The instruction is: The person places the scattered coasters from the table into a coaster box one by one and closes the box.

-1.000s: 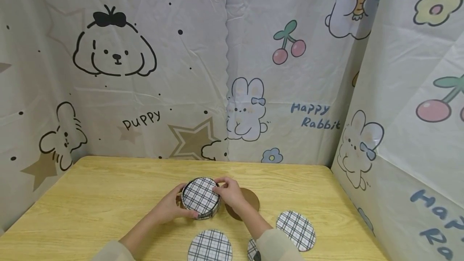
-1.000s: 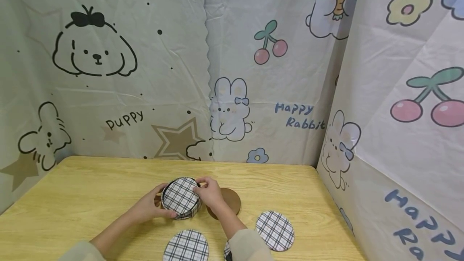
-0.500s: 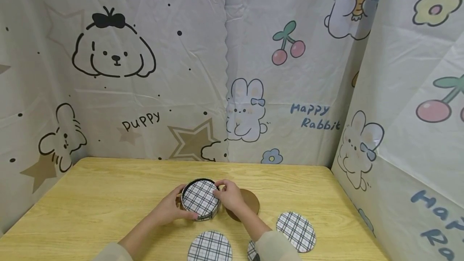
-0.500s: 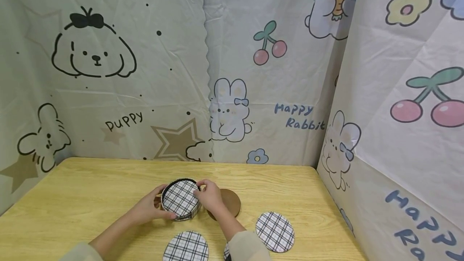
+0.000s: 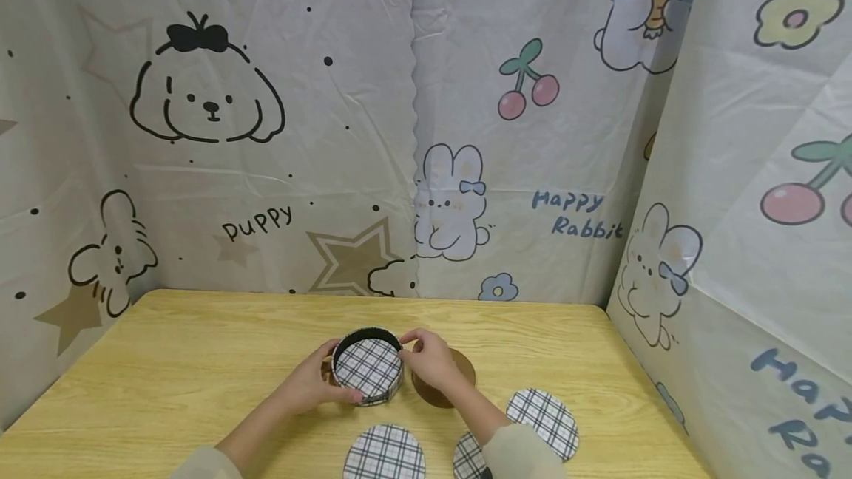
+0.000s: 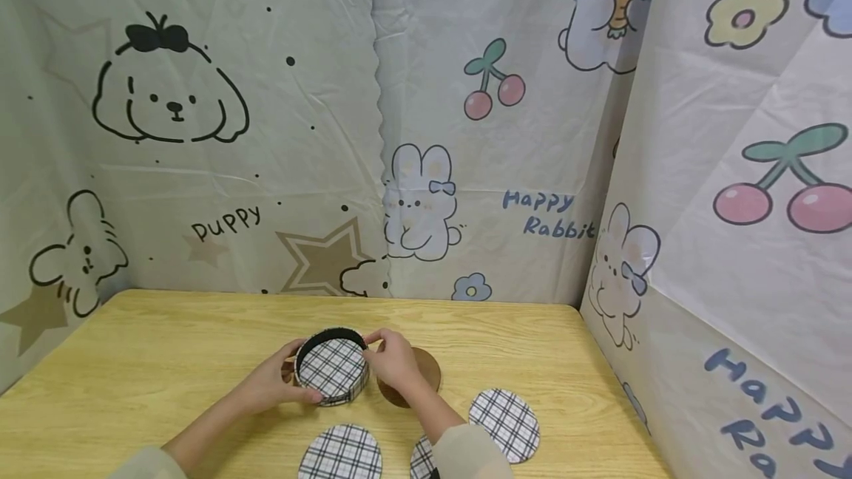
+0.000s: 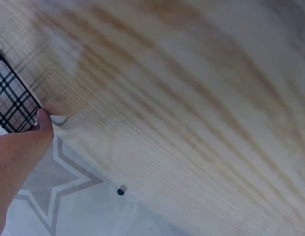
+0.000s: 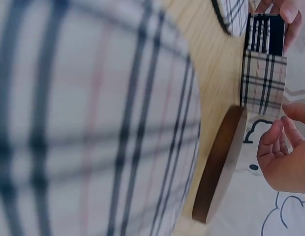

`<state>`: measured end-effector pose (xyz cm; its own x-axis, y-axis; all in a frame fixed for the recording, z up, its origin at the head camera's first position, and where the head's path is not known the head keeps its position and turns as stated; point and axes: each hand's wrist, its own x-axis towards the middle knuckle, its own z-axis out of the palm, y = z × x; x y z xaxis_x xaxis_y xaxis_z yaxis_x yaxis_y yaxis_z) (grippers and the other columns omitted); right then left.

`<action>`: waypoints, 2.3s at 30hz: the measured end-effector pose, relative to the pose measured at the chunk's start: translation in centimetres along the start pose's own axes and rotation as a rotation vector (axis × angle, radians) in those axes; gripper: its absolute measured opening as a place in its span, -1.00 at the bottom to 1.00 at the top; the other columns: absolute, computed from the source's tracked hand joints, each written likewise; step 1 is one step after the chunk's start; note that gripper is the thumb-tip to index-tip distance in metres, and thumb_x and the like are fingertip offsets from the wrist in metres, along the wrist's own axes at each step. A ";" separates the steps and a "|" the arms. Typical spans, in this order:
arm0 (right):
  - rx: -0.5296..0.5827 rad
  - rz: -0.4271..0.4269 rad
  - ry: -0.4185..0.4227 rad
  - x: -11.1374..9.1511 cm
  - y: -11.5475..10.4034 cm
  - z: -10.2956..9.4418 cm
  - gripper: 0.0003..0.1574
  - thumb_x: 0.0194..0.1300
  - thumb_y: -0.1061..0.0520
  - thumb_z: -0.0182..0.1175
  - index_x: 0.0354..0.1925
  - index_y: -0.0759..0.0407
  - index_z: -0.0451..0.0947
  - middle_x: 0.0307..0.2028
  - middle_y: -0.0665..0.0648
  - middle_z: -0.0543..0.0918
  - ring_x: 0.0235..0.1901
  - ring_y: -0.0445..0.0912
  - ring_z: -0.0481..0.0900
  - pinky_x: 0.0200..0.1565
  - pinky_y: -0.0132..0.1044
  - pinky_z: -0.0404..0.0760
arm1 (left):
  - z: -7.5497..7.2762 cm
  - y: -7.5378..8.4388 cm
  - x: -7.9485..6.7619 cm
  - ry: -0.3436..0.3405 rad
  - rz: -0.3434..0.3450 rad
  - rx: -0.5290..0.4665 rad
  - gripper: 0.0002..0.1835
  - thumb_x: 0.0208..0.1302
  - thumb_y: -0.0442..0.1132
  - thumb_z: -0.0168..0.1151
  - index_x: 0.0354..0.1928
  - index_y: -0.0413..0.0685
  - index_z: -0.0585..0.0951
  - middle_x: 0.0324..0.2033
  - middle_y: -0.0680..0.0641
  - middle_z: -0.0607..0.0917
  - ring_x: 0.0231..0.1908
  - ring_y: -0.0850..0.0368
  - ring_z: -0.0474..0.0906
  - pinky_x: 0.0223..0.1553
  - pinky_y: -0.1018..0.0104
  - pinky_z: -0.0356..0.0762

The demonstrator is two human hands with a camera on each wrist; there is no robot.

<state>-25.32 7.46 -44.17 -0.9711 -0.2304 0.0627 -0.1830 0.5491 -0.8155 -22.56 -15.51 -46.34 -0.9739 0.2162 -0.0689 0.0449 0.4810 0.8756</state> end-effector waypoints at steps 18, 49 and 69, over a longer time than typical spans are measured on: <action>-0.213 -0.003 0.001 -2.6 4.1 -7.6 -0.76 0.12 0.12 0.17 -0.22 0.20 0.52 -0.52 0.07 0.45 -0.55 -0.15 0.32 -0.56 -0.36 0.33 | -0.1 0.3 -0.2 -0.007 -0.005 0.031 0.15 -0.38 0.01 0.49 0.30 -0.05 0.04 -0.16 -0.11 0.51 -0.22 0.11 0.41 -0.36 0.35 0.36; -0.271 0.160 -0.168 -7.7 10.8 -16.7 -0.52 -0.07 0.01 0.33 -0.19 0.22 0.49 -0.42 0.09 0.43 -0.38 -0.10 0.33 -0.42 -0.29 0.33 | 0.1 0.0 0.0 0.015 0.000 0.028 0.17 -0.41 0.00 0.51 0.31 -0.08 0.05 -0.05 -0.13 0.49 -0.09 0.07 0.44 -0.30 0.35 0.39; -0.347 0.260 -0.250 -8.0 11.2 -17.3 -0.40 -0.27 -0.04 0.44 -0.21 0.13 0.49 -0.38 0.07 0.42 -0.33 -0.10 0.32 -0.35 -0.26 0.33 | 0.0 0.0 0.0 -0.003 0.013 0.007 0.12 -0.37 -0.03 0.50 0.29 -0.03 0.07 -0.09 -0.11 0.50 -0.18 0.10 0.42 -0.35 0.34 0.35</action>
<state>-22.24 29.38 -43.86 -0.9325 -0.2130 -0.2917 -0.0217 0.8392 -0.5435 -22.58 -15.46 -46.35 -0.9725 0.2252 -0.0593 0.0589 0.4843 0.8729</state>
